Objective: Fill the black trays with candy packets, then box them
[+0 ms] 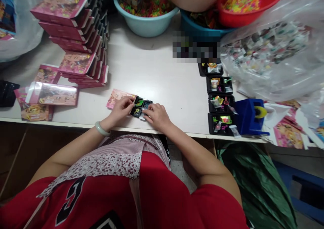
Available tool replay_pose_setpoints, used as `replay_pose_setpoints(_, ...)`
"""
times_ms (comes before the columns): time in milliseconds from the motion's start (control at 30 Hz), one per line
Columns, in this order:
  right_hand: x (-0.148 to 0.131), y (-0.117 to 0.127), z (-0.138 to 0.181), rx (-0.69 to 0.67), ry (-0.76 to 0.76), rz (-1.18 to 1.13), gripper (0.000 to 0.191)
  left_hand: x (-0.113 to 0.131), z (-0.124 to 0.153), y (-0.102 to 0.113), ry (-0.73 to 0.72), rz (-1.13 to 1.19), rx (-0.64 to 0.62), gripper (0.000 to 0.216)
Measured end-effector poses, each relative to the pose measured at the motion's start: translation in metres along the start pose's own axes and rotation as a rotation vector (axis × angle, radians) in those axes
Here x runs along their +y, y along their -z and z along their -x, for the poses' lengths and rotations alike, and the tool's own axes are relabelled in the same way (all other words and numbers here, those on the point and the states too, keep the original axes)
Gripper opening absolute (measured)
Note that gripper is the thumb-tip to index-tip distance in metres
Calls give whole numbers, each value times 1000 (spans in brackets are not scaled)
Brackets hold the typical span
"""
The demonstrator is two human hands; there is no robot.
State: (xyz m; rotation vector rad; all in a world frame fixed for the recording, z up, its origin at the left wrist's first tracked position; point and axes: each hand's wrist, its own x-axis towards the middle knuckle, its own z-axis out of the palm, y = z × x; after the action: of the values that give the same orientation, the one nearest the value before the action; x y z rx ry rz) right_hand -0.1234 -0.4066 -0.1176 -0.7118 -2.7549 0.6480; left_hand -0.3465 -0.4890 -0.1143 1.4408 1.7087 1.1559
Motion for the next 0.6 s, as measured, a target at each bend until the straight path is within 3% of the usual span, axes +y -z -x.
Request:
replay_pose_setpoints(233,-8,-33,-3,119,-149,-141,22,14,-7,-23,35,103,-129,18)
replay_pose_setpoints(333,-11,-37,-5,220,-254,-315,18,15,-9,-29,38,134,-67,17)
replay_pose_setpoints(433,-17,-37,1,305,-285,-512,33,16,-5,-29,17,145,0,17)
replay_pose_setpoints(600,-41,-25,0,270,-128,-640,33,37,19,-16,-213,-10,126,16)
